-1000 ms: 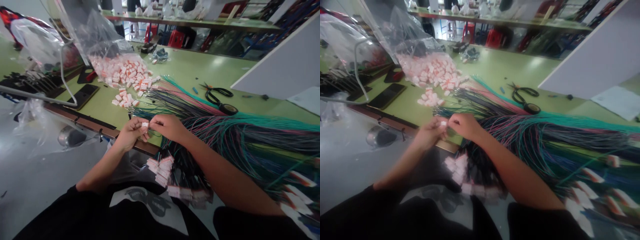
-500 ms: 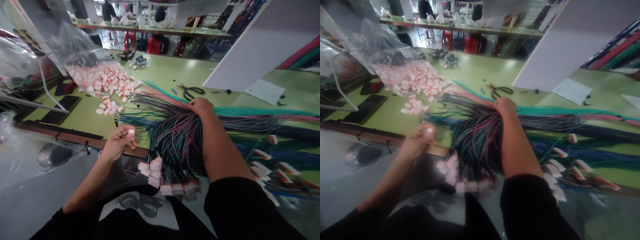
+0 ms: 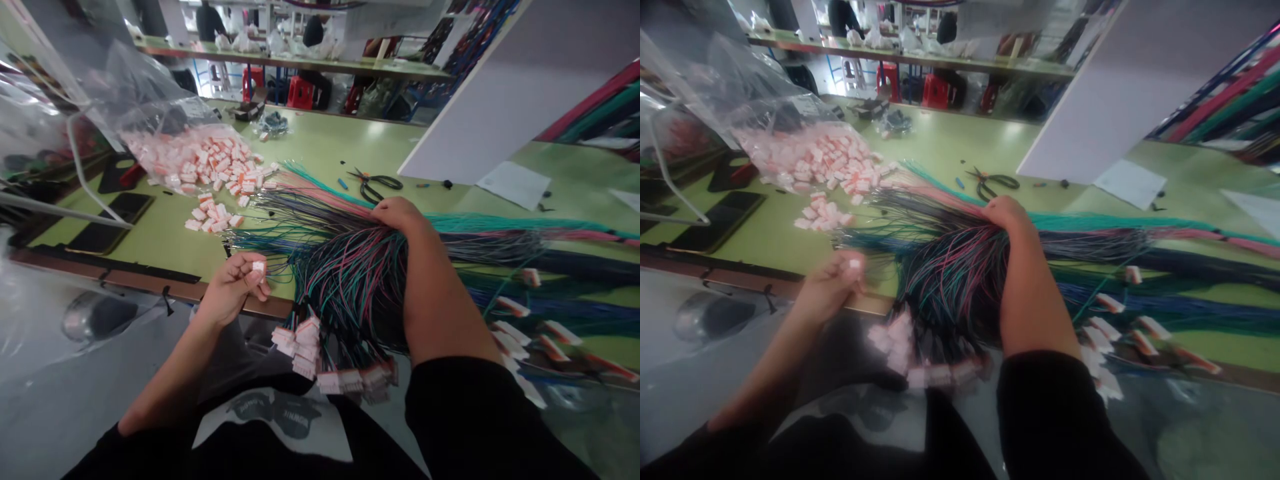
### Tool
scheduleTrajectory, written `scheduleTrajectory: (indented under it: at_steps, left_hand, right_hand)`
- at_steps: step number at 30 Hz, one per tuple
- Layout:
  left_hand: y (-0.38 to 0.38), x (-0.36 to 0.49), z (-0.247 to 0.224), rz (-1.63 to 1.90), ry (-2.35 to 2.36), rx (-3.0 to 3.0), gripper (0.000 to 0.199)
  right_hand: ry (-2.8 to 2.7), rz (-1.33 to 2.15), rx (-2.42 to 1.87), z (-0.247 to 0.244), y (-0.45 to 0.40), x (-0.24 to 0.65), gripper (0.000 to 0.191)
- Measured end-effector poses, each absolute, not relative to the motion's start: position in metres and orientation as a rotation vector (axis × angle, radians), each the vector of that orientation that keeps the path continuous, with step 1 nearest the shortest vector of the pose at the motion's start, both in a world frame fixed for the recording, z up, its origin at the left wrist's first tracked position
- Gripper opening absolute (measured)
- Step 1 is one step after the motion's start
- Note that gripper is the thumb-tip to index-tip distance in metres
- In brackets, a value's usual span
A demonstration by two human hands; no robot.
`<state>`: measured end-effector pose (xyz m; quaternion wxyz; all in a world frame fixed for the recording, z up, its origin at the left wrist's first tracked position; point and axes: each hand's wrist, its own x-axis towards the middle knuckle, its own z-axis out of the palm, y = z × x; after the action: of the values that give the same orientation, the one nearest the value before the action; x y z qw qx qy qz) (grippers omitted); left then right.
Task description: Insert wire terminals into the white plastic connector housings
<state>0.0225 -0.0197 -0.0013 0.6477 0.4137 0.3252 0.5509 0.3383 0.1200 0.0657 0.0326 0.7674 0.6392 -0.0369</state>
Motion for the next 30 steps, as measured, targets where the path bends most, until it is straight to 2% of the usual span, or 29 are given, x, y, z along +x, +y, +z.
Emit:
scheduleTrajectory:
  at_steps: [10,30]
  left_hand:
    - [-0.020,0.023,0.000,1.258,0.744,0.933,0.031]
    - [-0.019,0.024,-0.001,1.240,0.773,0.943,0.033]
  right_hand:
    - [1.909,0.071,2.367,0.057,0.117,0.317,0.030]
    - [1.907,0.078,2.331,0.057,0.117,0.313,0.033]
